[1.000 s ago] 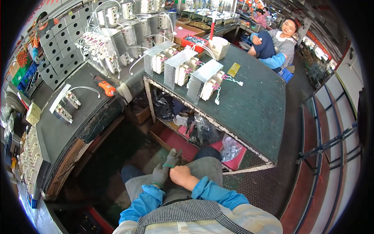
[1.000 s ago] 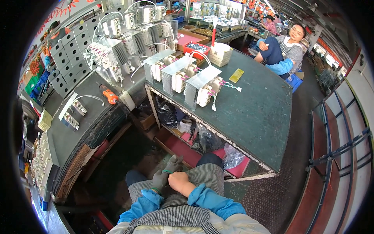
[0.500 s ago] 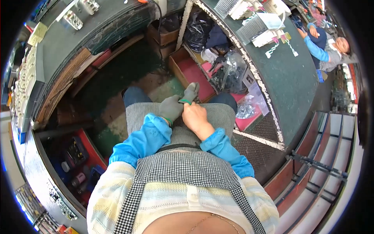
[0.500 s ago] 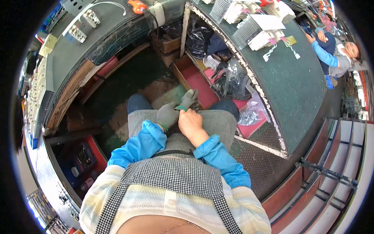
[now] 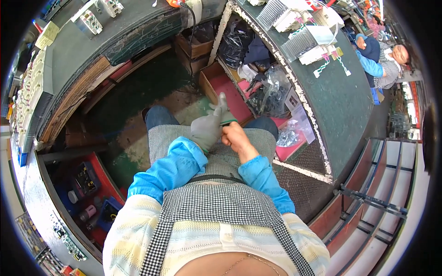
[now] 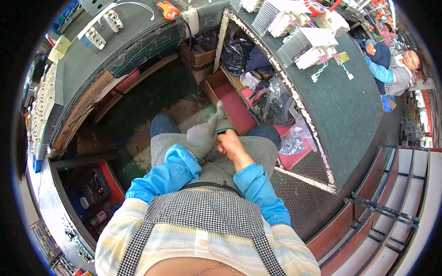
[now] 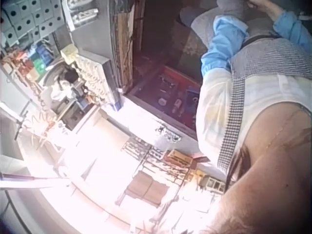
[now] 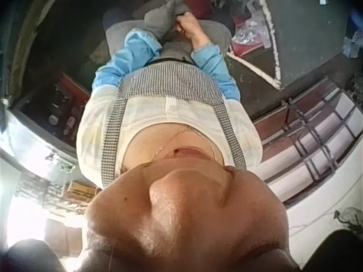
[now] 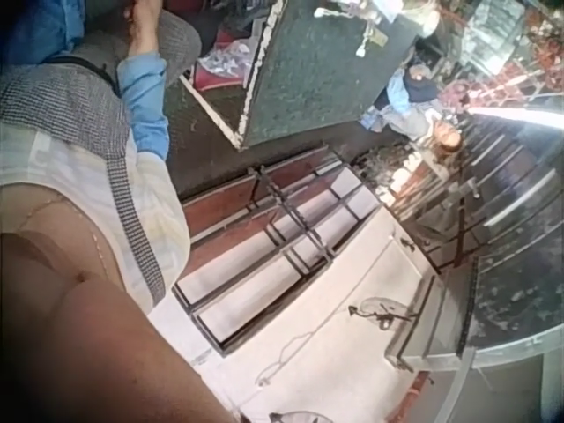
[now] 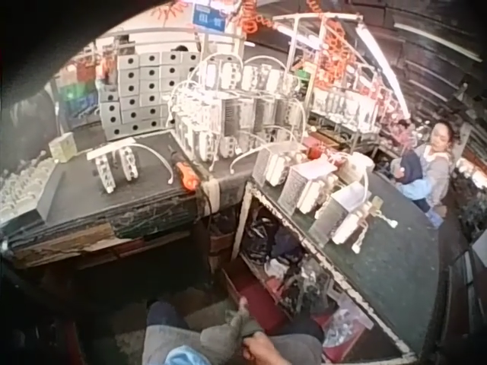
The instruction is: The person assembles electronic control boards and components at a factory workstation, using an electric screwdriver to secure screws and capacitors from plastic bins onto the control boards.
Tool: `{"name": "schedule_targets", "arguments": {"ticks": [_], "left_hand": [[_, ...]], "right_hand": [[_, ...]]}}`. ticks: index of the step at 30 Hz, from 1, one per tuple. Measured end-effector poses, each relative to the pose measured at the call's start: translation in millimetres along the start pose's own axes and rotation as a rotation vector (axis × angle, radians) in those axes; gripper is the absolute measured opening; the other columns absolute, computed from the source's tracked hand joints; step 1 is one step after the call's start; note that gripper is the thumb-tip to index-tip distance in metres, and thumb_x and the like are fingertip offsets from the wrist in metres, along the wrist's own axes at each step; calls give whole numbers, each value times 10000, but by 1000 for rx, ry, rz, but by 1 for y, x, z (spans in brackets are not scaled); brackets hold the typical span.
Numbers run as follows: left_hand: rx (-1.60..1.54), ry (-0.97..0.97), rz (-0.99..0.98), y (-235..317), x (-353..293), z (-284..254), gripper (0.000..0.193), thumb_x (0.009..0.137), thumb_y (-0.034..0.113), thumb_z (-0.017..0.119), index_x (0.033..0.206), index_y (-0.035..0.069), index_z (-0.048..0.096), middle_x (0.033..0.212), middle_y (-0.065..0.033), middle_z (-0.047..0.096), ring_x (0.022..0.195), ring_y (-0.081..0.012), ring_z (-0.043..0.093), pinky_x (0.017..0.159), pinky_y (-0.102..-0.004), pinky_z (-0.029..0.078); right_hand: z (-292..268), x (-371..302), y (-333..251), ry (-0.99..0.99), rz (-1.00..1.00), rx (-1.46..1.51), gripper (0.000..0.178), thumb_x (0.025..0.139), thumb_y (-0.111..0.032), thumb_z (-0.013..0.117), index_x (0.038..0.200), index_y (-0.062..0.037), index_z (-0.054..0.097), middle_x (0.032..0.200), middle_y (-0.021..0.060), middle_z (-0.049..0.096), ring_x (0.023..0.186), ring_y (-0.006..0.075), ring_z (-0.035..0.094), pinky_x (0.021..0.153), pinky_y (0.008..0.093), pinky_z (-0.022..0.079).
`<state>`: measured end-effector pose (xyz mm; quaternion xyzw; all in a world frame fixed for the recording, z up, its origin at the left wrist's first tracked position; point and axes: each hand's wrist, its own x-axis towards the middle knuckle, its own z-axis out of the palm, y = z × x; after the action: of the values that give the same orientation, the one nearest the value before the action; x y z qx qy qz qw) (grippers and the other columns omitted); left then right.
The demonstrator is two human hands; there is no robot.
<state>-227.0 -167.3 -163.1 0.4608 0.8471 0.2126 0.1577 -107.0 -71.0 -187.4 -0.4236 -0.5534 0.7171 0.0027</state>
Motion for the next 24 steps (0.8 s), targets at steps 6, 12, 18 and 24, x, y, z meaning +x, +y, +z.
{"name": "schedule_targets", "arguments": {"ticks": [6, 12, 18, 24], "left_hand": [[9, -58, 14, 20, 7, -15, 434, 933, 281, 610, 1324, 101, 551, 845, -121, 761, 791, -346, 763, 643, -505, 575], [7, -89, -13, 24, 5, -14, 329, 969, 233, 557, 1263, 85, 559, 854, -138, 768, 781, -357, 762, 637, -504, 575], [-92, -92, 12, 32, -2, 4, 268, 993, 297, 549, 1187, 114, 583, 825, -165, 753, 769, -387, 749, 630, -532, 564], [-225, 86, -18, 34, 0, 15, 348, 959, 300, 604, 1263, 140, 662, 816, -162, 733, 761, -395, 727, 657, -521, 565]], "right_hand": [[14, -12, -39, 256, -173, 194, 397, 1040, -150, 442, 1320, -158, 722, 613, 28, 601, 423, 82, 442, 386, 274, 293], [3, 5, -38, 169, -136, 446, 326, 1011, -102, 419, 1147, -66, 713, 621, -18, 485, 475, 89, 377, 432, 252, 301], [-6, 59, -23, 451, -365, 658, 281, 824, 24, 460, 949, 47, 711, 1023, 230, 756, 836, 337, 698, 792, 377, 565], [-7, 67, -27, 511, -836, 425, 213, 871, 25, 533, 931, 33, 737, 895, 72, 742, 775, 185, 653, 727, 311, 519]]}}
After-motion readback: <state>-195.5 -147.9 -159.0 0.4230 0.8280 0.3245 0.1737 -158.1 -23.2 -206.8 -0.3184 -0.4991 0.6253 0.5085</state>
